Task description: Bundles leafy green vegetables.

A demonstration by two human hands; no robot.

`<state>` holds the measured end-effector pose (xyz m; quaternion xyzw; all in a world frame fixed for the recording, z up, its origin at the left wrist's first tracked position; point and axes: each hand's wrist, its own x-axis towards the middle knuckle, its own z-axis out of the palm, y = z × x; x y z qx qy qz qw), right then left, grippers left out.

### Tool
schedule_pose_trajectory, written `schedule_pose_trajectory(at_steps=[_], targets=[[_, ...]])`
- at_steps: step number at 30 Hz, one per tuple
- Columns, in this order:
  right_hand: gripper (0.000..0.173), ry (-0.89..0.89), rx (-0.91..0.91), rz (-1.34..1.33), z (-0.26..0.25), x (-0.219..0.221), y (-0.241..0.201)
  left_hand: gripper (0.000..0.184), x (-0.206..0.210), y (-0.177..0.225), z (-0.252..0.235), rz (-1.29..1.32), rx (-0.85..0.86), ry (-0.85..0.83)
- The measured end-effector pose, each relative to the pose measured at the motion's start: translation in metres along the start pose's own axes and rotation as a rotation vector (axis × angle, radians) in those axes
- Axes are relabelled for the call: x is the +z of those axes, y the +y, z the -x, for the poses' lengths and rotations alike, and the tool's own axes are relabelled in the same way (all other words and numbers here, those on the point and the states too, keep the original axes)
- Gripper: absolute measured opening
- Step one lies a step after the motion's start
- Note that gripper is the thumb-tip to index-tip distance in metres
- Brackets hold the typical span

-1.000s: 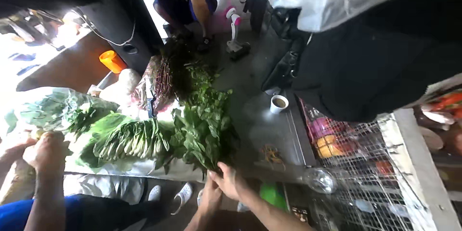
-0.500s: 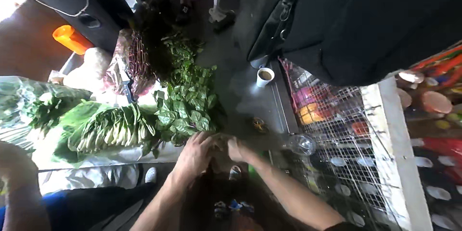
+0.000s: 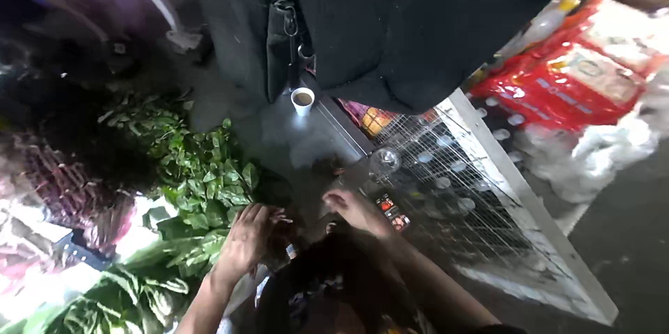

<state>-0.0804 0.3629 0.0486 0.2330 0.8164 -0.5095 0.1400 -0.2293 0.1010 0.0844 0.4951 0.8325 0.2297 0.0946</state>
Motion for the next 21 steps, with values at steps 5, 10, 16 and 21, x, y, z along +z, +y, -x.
schedule_pose_trajectory(at_steps=[5, 10, 16, 21], targets=[[0.035, 0.562, 0.090, 0.137, -0.018, 0.026, 0.066, 0.038, -0.048, -0.010, -0.008, 0.108, -0.004, 0.088], [0.023, 0.793, -0.025, 0.302, -0.038, 0.041, 0.085, 0.054, -0.127, -0.022, 0.009, 0.331, -0.041, 0.308], [0.028, 0.695, 0.012, 0.245, -0.037, 0.031, 0.075, 0.042, -0.214, -0.013, 0.041, 0.439, 0.137, 0.502], [0.029, 0.676, -0.028, -0.089, -0.004, 0.019, 0.060, 0.034, -0.172, 0.035, 0.038, 0.769, 0.111, 0.569]])
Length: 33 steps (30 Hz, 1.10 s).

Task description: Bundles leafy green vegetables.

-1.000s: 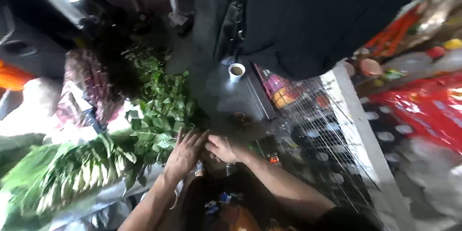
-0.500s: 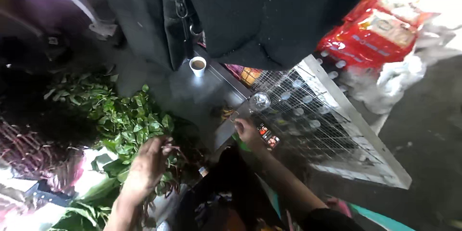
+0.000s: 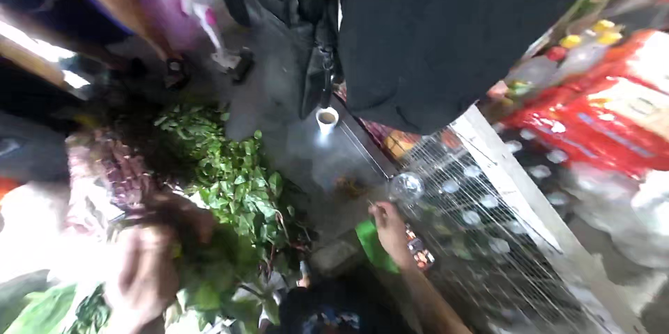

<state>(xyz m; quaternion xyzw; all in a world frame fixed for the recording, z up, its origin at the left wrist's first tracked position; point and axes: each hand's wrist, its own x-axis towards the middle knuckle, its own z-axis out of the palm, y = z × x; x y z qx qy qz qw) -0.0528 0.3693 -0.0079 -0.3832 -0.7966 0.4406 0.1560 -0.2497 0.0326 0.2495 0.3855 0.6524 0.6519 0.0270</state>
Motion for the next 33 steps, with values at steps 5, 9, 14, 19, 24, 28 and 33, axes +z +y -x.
schedule_pose_trajectory(at_steps=[5, 9, 14, 19, 24, 28, 33], targets=[[0.027, -0.093, -0.016, -0.549, -0.004, -0.046, -0.030, 0.038, 0.088, 0.019, 0.017, 0.004, -0.071, -0.038], [0.042, -0.634, -0.138, -0.850, 0.012, -0.116, -0.075, 0.039, 0.134, 0.027, 0.032, 0.037, -0.127, -0.125], [0.024, -0.673, -0.507, -0.662, 0.024, -0.156, -0.126, 0.038, 0.181, 0.028, 0.067, -0.011, -0.281, -0.178], [0.072, -0.887, -0.967, -0.401, 0.021, -0.166, -0.167, 0.037, 0.210, 0.036, 0.086, -0.031, -0.429, -0.277], [0.057, -1.145, -0.906, -0.442, 0.024, -0.139, -0.147, 0.033, 0.225, 0.044, 0.094, -0.031, -0.324, -0.366], [0.037, -1.035, -0.743, -0.501, 0.037, -0.132, -0.115, 0.033, 0.213, 0.043, 0.105, -0.015, -0.457, -0.375], [0.034, -0.923, -0.826, -0.407, 0.061, -0.135, -0.100, 0.033, 0.191, 0.040, 0.113, -0.056, -0.608, -0.392]])
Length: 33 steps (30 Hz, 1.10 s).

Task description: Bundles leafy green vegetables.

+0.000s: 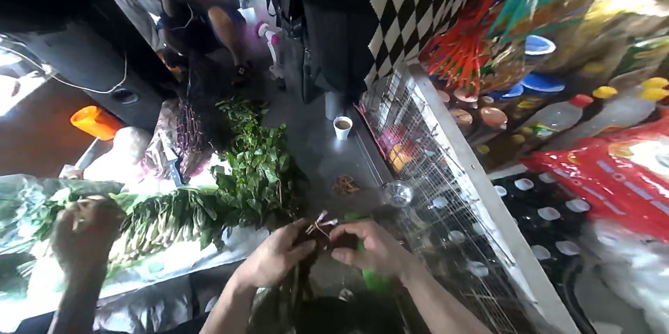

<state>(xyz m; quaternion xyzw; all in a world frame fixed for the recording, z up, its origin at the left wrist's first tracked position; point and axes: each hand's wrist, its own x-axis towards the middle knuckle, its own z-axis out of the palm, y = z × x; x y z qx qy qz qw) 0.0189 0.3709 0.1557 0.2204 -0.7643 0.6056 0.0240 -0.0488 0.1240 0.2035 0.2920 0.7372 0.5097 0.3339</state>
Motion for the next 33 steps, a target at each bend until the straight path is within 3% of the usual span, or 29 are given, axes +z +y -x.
schedule_pose_trajectory(at_steps=[5, 8, 12, 19, 27, 30, 33], targets=[[0.033, 0.015, -0.196, 0.169, 0.003, 0.039, -0.011, 0.036, 0.005, -0.016, 0.002, -0.059, -0.116, 0.117], [0.030, -0.015, -0.315, 0.285, 0.001, 0.052, -0.020, 0.033, 0.012, -0.021, 0.001, 0.059, -0.027, 0.153], [0.025, -0.058, -0.352, 0.223, -0.001, 0.054, -0.021, 0.030, 0.019, -0.028, 0.008, 0.278, 0.148, 0.138], [0.025, 0.059, -0.189, -0.173, 0.009, 0.035, -0.022, 0.029, 0.015, -0.037, 0.022, 0.664, 0.380, 0.025], [0.020, 0.039, -0.195, -0.290, 0.016, 0.021, -0.036, 0.031, 0.014, -0.049, 0.016, 0.595, 0.512, -0.012], [0.013, 0.104, -0.026, -0.396, 0.017, 0.022, -0.029, 0.030, 0.017, -0.049, 0.015, 0.559, 0.539, 0.027], [0.009, 0.193, 0.223, -0.692, 0.012, 0.025, -0.016, 0.025, 0.022, -0.042, 0.014, 0.510, 0.546, 0.068]])
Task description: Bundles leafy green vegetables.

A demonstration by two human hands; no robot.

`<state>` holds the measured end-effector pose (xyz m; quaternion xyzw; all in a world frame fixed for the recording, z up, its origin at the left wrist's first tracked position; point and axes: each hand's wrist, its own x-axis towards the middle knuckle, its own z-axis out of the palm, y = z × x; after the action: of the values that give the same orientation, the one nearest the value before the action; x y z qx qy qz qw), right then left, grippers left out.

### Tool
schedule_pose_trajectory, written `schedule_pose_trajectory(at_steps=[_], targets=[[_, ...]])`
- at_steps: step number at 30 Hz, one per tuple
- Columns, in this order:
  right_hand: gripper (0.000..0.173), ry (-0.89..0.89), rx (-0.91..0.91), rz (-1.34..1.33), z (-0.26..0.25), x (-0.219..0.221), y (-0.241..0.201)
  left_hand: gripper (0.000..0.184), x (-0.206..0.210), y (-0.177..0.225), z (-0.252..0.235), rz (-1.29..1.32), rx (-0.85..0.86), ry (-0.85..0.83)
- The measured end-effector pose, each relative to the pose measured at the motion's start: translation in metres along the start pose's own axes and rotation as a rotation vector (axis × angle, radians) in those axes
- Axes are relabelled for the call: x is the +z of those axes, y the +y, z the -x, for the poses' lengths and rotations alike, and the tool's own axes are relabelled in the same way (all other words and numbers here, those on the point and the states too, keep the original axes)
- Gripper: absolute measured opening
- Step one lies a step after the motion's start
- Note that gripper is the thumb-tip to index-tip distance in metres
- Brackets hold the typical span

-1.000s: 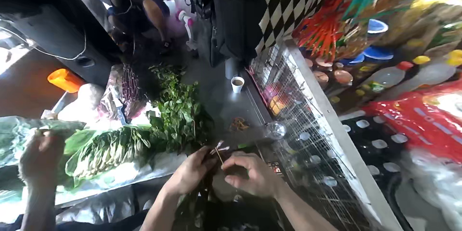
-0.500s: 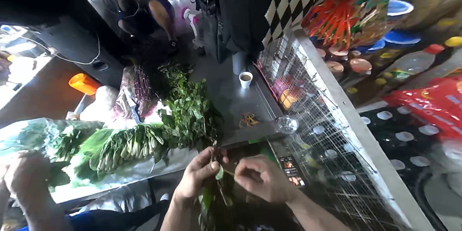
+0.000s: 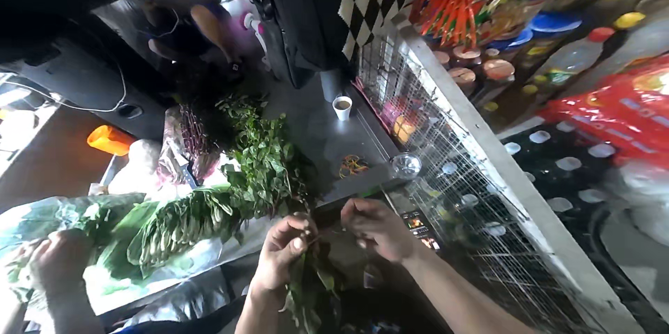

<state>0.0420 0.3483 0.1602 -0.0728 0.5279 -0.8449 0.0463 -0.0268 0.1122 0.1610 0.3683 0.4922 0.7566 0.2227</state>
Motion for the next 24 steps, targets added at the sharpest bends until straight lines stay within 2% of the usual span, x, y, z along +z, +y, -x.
schedule_pose_trajectory(at_steps=[2, 5, 8, 11, 14, 17, 20, 22, 24], targets=[[0.015, 0.094, 0.168, -0.158, -0.007, 0.001, 0.001, 0.023, 0.009, 0.006, -0.004, -0.134, 0.000, 0.029], [0.020, 0.205, 0.316, -0.253, -0.015, 0.005, -0.005, 0.020, 0.022, 0.014, -0.006, -0.577, 0.056, 0.072], [0.021, 0.184, 0.308, -0.218, -0.016, 0.011, -0.022, 0.016, 0.032, 0.016, -0.007, -1.040, 0.054, 0.156], [0.014, 0.133, 0.156, 0.114, -0.005, 0.019, -0.035, 0.019, 0.038, 0.010, -0.004, -1.254, -0.025, 0.239], [0.021, 0.069, -0.063, 0.608, 0.017, 0.033, -0.035, 0.021, 0.044, 0.002, -0.005, -1.228, -0.045, 0.351], [0.025, 0.025, -0.060, 0.774, 0.031, 0.038, -0.020, 0.023, 0.047, 0.003, -0.008, -0.967, -0.143, 0.448], [0.025, -0.010, 0.209, 0.857, 0.023, 0.016, -0.005, 0.021, 0.041, 0.009, -0.007, -0.616, -0.262, 0.495], [0.026, -0.069, 0.488, 0.894, 0.012, 0.002, -0.002, 0.018, 0.034, 0.006, -0.003, -0.520, -0.305, 0.515], [0.032, -0.057, 0.662, 0.994, 0.005, 0.008, 0.000, 0.016, 0.026, -0.001, -0.001, -0.496, -0.332, 0.564]])
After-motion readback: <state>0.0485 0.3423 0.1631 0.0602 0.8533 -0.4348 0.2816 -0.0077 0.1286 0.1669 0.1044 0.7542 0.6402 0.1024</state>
